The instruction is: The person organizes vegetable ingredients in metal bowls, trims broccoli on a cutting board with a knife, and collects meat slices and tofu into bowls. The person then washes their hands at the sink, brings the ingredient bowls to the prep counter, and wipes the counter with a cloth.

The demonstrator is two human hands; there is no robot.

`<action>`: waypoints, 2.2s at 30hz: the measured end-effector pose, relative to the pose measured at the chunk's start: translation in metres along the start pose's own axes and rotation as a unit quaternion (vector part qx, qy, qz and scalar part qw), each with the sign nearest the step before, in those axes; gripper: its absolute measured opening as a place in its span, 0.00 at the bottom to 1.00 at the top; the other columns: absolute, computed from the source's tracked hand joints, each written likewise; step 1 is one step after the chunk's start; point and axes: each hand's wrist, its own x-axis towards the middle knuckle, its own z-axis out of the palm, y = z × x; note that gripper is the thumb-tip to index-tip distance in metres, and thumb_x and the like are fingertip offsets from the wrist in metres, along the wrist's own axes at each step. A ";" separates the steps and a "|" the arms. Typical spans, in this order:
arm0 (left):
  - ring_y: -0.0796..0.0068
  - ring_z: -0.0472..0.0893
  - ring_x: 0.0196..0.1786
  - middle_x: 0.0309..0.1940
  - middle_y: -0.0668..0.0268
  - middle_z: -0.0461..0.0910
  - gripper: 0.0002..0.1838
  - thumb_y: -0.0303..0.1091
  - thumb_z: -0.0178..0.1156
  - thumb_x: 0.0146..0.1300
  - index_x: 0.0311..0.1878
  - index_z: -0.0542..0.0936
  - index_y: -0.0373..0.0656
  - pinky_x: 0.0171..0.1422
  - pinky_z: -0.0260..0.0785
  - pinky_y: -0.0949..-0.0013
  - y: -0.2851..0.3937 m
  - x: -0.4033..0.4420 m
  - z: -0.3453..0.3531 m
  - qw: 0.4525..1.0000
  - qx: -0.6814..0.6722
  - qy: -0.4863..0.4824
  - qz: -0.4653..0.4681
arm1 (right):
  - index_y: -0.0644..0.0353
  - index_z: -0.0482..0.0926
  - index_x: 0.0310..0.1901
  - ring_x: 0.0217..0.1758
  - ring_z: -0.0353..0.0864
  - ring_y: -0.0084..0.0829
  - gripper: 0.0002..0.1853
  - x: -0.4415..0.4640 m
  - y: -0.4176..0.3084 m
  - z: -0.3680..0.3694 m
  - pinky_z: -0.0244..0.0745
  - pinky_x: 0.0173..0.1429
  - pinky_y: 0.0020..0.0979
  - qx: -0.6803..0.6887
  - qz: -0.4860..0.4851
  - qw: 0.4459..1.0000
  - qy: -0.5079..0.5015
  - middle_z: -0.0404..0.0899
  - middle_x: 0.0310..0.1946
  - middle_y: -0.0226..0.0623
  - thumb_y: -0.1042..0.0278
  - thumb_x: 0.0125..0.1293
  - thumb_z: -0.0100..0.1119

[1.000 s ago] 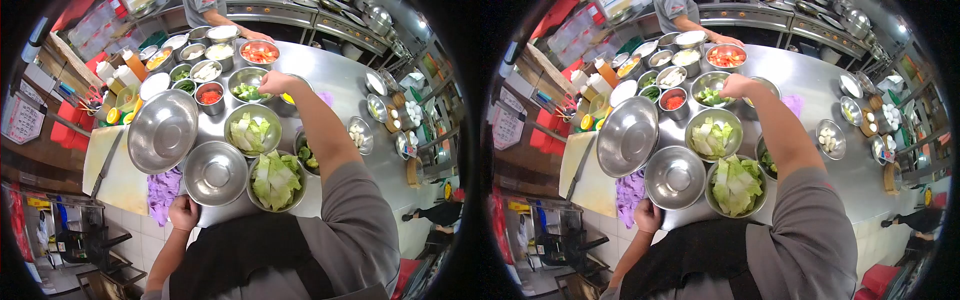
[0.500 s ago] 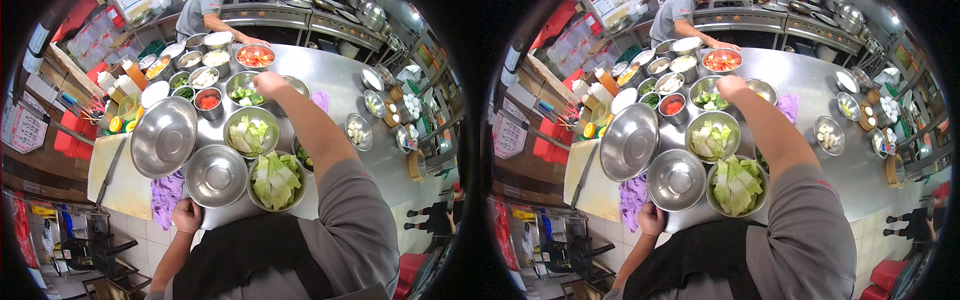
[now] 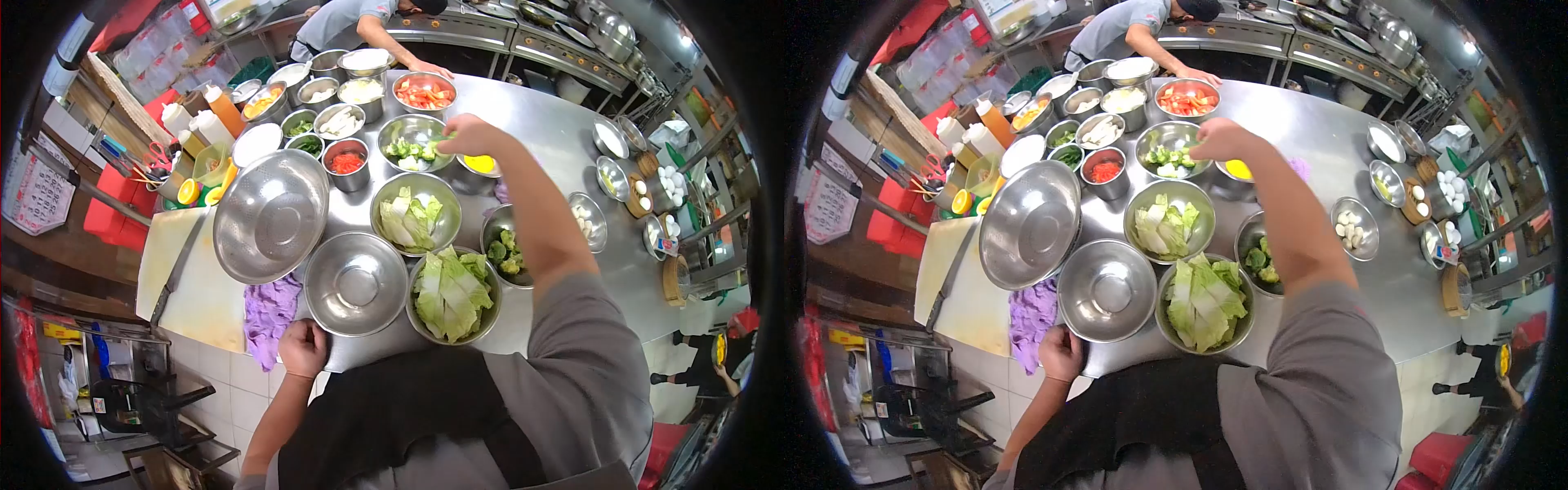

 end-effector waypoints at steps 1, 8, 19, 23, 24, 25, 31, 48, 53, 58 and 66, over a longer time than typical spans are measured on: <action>0.56 0.79 0.25 0.22 0.58 0.78 0.04 0.28 0.63 0.57 0.28 0.79 0.43 0.30 0.71 0.59 0.001 0.001 0.000 1.000 0.000 0.004 0.003 | 0.61 0.86 0.42 0.43 0.84 0.36 0.26 -0.018 0.012 -0.011 0.78 0.51 0.37 0.027 -0.001 0.999 -0.038 0.86 0.40 0.44 0.47 0.49 0.70; 0.54 0.77 0.23 0.19 0.55 0.76 0.10 0.31 0.61 0.63 0.26 0.78 0.39 0.29 0.68 0.58 -0.007 -0.006 0.009 1.000 0.003 -0.015 -0.004 | 0.64 0.83 0.43 0.37 0.76 0.23 0.19 -0.142 0.072 -0.052 0.72 0.45 0.29 0.069 0.013 0.998 0.004 0.82 0.32 0.32 0.56 0.57 0.70; 0.56 0.73 0.23 0.19 0.57 0.72 0.13 0.34 0.62 0.64 0.25 0.73 0.39 0.29 0.65 0.58 -0.004 -0.002 0.007 0.999 0.044 -0.022 0.015 | 0.63 0.84 0.41 0.37 0.81 0.35 0.21 -0.221 0.059 -0.034 0.75 0.44 0.33 0.012 0.118 0.993 -0.009 0.85 0.34 0.42 0.52 0.55 0.68; 0.55 0.72 0.22 0.18 0.57 0.72 0.14 0.35 0.62 0.63 0.24 0.73 0.40 0.28 0.65 0.58 0.006 0.001 0.006 1.000 0.023 -0.006 0.005 | 0.60 0.85 0.41 0.36 0.82 0.36 0.20 -0.216 0.059 -0.024 0.76 0.43 0.35 -0.060 0.112 0.991 -0.040 0.85 0.34 0.41 0.52 0.56 0.68; 0.55 0.72 0.21 0.18 0.57 0.72 0.14 0.35 0.62 0.63 0.24 0.73 0.40 0.28 0.65 0.58 0.006 0.001 0.006 1.000 0.027 -0.005 0.014 | 0.60 0.85 0.41 0.36 0.82 0.36 0.19 -0.212 0.059 -0.021 0.76 0.42 0.35 -0.082 0.107 0.990 -0.053 0.85 0.33 0.41 0.52 0.56 0.68; 0.55 0.72 0.21 0.18 0.57 0.73 0.14 0.35 0.62 0.63 0.24 0.74 0.40 0.28 0.65 0.58 0.005 0.001 0.005 0.999 0.032 -0.004 0.022 | 0.60 0.85 0.41 0.35 0.81 0.36 0.18 -0.208 0.057 -0.019 0.76 0.42 0.35 -0.073 0.091 0.993 -0.029 0.85 0.33 0.41 0.53 0.57 0.67; 0.59 0.77 0.23 0.21 0.59 0.76 0.03 0.28 0.63 0.58 0.31 0.81 0.40 0.29 0.70 0.60 -0.008 -0.002 0.004 0.999 0.045 -0.022 0.008 | 0.58 0.86 0.40 0.40 0.84 0.42 0.14 -0.117 0.002 -0.017 0.77 0.46 0.39 0.033 -0.051 0.998 0.018 0.85 0.35 0.43 0.57 0.63 0.61; 0.53 0.76 0.24 0.21 0.56 0.74 0.08 0.29 0.64 0.57 0.26 0.75 0.40 0.30 0.68 0.58 -0.002 0.002 0.001 1.000 0.008 -0.005 0.003 | 0.55 0.84 0.45 0.50 0.84 0.41 0.15 0.090 -0.025 0.062 0.77 0.56 0.39 0.027 -0.026 0.998 0.043 0.85 0.44 0.45 0.61 0.56 0.62; 0.55 0.78 0.24 0.21 0.58 0.76 0.06 0.27 0.63 0.56 0.26 0.77 0.41 0.30 0.70 0.57 0.004 0.006 -0.003 1.000 0.023 -0.009 0.000 | 0.62 0.85 0.42 0.45 0.85 0.41 0.18 0.062 -0.042 0.049 0.79 0.52 0.38 -0.039 0.054 0.986 -0.155 0.86 0.40 0.46 0.58 0.55 0.64; 0.53 0.75 0.23 0.20 0.55 0.73 0.08 0.30 0.63 0.58 0.26 0.76 0.40 0.28 0.66 0.58 0.000 0.003 0.002 1.000 -0.005 -0.007 0.000 | 0.62 0.84 0.41 0.45 0.84 0.43 0.17 0.066 -0.017 0.090 0.79 0.50 0.40 -0.108 -0.050 0.990 -0.082 0.85 0.40 0.47 0.62 0.50 0.68; 0.56 0.78 0.24 0.22 0.57 0.77 0.04 0.26 0.62 0.56 0.26 0.79 0.40 0.30 0.70 0.59 0.002 0.003 -0.001 1.000 0.023 -0.008 0.010 | 0.57 0.80 0.38 0.44 0.83 0.42 0.14 0.041 -0.004 0.069 0.76 0.48 0.41 0.024 -0.108 0.994 -0.008 0.84 0.37 0.42 0.65 0.49 0.69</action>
